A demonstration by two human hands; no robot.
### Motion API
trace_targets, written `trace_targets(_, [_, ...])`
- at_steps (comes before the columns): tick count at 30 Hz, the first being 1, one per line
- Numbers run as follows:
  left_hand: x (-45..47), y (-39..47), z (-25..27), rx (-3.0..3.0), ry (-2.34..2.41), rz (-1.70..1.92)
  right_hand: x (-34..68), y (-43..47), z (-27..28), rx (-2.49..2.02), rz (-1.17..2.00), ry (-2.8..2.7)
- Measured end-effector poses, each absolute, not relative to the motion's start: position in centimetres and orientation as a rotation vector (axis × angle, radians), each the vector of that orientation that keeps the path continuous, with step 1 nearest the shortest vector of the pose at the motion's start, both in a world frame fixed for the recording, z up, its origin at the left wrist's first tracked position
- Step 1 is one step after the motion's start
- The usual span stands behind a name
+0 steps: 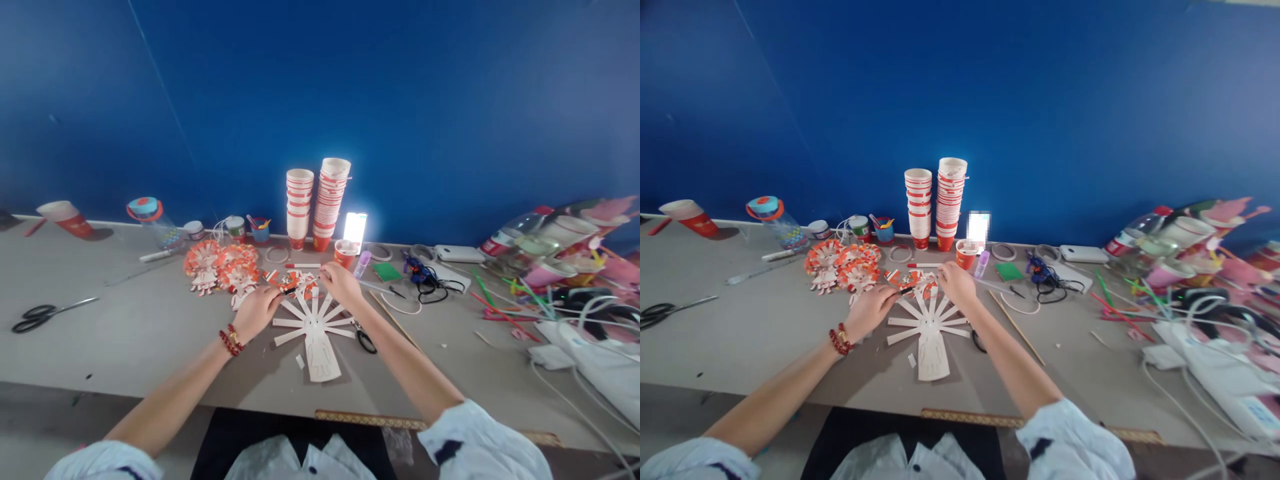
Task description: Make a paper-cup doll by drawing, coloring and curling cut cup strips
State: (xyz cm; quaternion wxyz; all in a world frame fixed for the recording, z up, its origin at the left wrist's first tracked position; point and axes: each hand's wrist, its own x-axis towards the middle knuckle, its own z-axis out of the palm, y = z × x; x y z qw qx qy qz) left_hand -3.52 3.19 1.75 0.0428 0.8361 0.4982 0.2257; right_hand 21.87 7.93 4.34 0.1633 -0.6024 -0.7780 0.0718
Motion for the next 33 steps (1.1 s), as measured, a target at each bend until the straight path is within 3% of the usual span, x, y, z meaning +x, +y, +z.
trace_targets(11, [-2.0, 4.5, 1.7, 2.733, 1.607, 0.580, 18.0, 13.6, 4.7, -1.837, 0.156, -2.414])
trace_targets(18, [-1.7, 4.4, 2.5, 2.682, 1.586, 0.912, 21.1, 8.5, 8.7, -1.608, 0.134, -2.429])
trace_targets(21, [-1.8, 3.4, 3.9, 2.700, 1.481, 1.042, 22.5, 5.0, 9.5, -1.225, 0.428, -2.395])
trace_targets(26, [-0.5, 1.8, 5.7, 2.762, 1.223, 0.793, 21.9, 0.6, 10.0, -1.012, 1.071, -1.783])
trace_targets(33, [1.3, -0.3, 7.2, 2.664, 1.022, 0.800, 19.5, -0.9, 9.4, -0.871, 1.360, -1.486])
